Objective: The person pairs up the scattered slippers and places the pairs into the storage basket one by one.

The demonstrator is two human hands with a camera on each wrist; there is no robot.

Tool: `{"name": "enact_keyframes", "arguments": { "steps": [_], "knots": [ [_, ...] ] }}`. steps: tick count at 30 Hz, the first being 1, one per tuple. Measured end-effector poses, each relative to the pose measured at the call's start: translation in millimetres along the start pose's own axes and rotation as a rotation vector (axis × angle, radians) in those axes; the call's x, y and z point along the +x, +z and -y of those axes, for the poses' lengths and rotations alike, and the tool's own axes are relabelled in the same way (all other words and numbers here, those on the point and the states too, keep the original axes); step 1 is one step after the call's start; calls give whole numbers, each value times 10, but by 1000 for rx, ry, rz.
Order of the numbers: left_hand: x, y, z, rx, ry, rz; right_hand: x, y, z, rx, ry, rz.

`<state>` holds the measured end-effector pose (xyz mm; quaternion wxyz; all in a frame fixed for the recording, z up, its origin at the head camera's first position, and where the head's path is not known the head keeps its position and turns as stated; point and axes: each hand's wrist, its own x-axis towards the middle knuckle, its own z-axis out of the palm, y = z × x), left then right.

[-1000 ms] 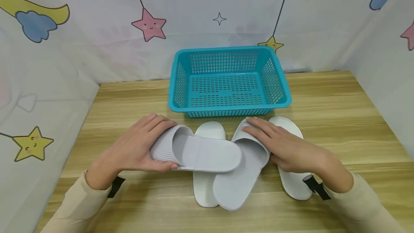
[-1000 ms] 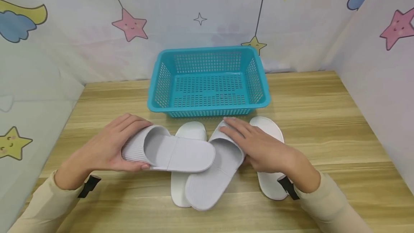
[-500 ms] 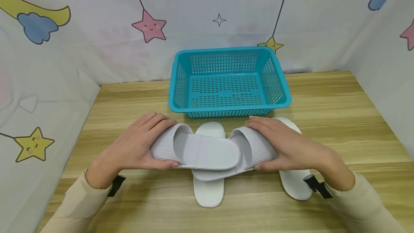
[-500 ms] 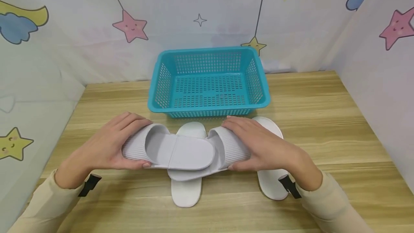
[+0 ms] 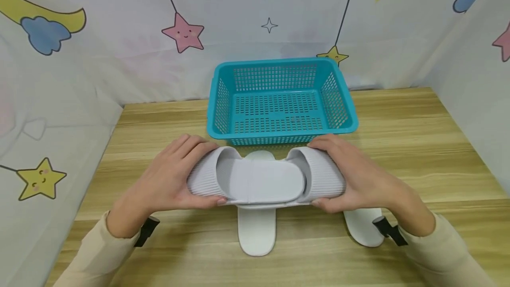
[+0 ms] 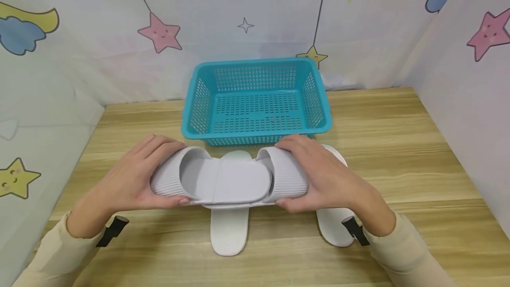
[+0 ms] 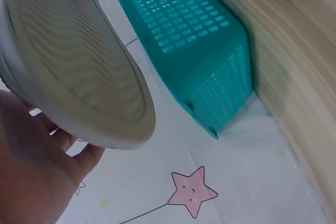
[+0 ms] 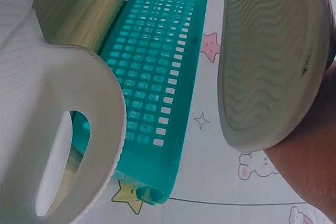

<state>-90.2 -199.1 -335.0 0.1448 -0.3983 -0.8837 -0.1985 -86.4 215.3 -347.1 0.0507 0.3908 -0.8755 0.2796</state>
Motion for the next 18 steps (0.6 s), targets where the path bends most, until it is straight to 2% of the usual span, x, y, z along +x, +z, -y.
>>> {"name": "enact_keyframes", "arguments": {
  "steps": [5,18],
  "knots": [
    [46,6,-67,1,-30,-13,15,-5,-3,-9,-18,-34],
    [120,111,-177,19,-46,-41,26,21,7,-37,3,-83]
  ]
}}
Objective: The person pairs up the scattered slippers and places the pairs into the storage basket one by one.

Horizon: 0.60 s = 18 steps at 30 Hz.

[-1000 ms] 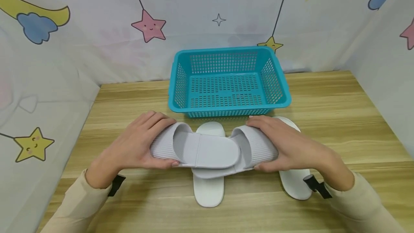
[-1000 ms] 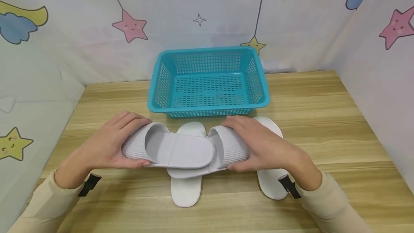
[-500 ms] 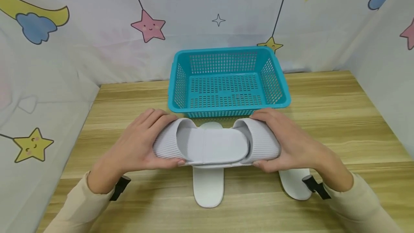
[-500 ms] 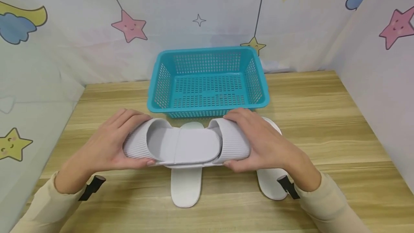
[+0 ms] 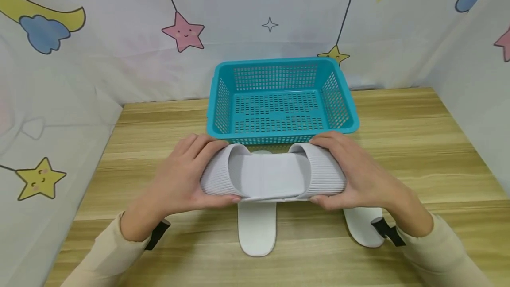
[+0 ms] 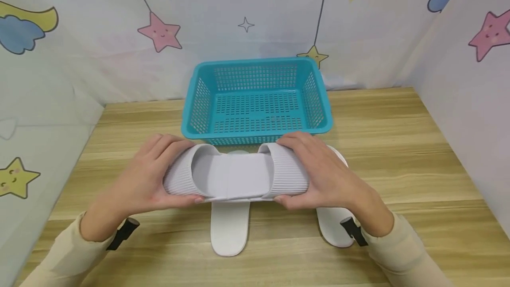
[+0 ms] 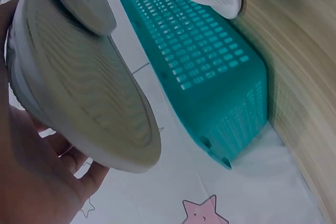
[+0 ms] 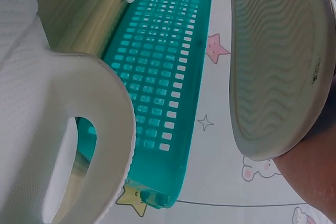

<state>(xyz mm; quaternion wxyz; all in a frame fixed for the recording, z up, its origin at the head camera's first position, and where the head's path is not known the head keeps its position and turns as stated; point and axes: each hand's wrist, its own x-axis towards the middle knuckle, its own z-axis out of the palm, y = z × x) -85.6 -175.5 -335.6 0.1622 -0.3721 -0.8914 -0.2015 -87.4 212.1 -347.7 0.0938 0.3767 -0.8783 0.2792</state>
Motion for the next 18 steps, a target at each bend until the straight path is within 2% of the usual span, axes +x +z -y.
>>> {"name": "enact_keyframes", "arguments": {
  "steps": [7,18],
  "knots": [
    [22,82,-43,-1,4,-53,9,49,-17,-17,-16,-25],
    [74,153,-92,-20,-11,-45,50,74,-19,-35,-20,4]
  ]
}}
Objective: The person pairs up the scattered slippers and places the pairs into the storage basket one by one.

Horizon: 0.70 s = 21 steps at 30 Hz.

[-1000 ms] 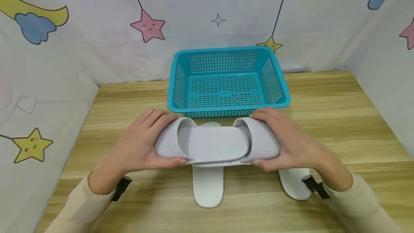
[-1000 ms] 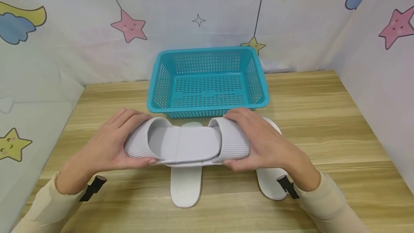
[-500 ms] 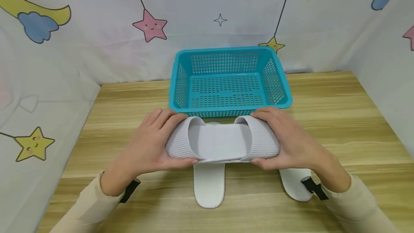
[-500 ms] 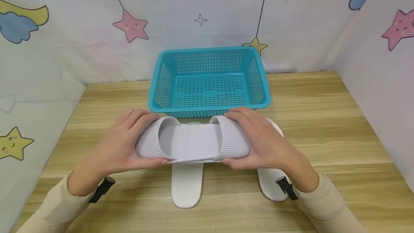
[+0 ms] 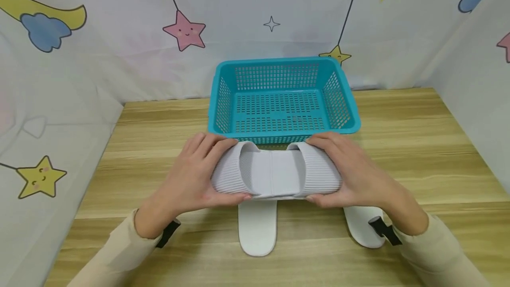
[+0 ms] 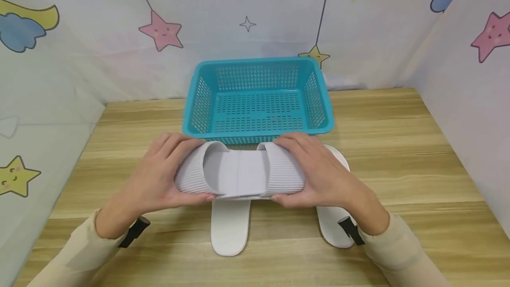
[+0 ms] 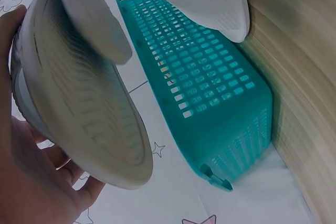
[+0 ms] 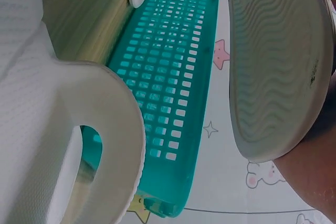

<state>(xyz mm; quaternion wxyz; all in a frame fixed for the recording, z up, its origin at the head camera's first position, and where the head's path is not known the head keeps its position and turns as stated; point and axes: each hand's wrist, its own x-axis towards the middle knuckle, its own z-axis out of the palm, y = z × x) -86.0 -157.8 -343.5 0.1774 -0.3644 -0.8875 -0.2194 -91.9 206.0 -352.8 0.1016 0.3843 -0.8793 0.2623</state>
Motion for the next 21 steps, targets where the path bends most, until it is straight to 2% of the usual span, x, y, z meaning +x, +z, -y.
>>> {"name": "enact_keyframes", "arguments": {
  "steps": [5,13,21],
  "knots": [
    [49,69,-44,-10,25,-31,50,41,17,6,-15,7],
    [76,154,-95,-14,32,-49,56,86,35,12,-22,6],
    [153,285,-213,6,61,-103,70,147,53,-15,-83,-61]
  ]
}}
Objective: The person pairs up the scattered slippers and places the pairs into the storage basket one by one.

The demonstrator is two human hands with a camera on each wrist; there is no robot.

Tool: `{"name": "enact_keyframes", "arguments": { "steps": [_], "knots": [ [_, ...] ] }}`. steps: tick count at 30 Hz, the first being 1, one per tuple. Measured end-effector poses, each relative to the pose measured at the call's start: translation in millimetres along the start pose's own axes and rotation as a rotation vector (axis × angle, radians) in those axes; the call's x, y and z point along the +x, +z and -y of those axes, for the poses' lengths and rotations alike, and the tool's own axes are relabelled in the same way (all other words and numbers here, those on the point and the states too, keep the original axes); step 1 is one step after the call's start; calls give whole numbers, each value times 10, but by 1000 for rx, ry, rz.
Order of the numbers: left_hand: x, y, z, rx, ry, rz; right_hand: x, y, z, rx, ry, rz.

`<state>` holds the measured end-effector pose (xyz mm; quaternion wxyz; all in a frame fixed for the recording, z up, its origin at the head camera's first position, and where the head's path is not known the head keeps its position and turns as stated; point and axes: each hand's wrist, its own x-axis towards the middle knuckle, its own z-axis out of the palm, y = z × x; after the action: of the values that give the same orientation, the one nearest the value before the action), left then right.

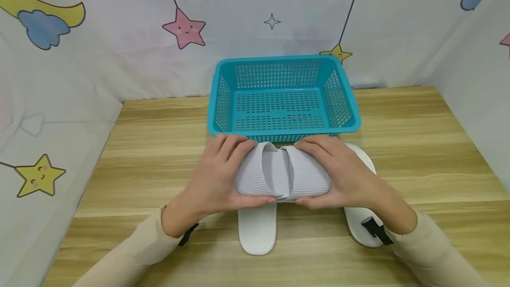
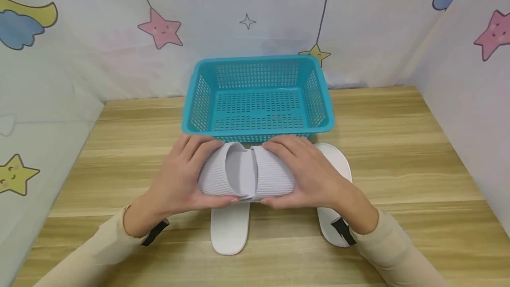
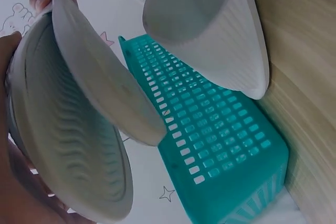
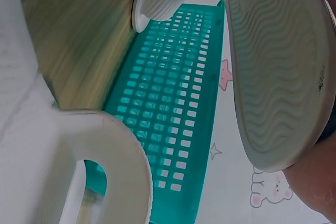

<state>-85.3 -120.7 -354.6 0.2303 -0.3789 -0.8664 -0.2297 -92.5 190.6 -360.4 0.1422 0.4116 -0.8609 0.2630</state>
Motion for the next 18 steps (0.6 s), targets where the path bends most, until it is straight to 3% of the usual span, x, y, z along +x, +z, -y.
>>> {"name": "enact_keyframes", "arguments": {
  "steps": [7,18],
  "knots": [
    [23,46,-13,-24,-3,-27,-19,-8,-12,-5,13,-8],
    [39,14,-3,-32,-5,-8,-5,-33,-14,-11,7,16]
  ]
}}
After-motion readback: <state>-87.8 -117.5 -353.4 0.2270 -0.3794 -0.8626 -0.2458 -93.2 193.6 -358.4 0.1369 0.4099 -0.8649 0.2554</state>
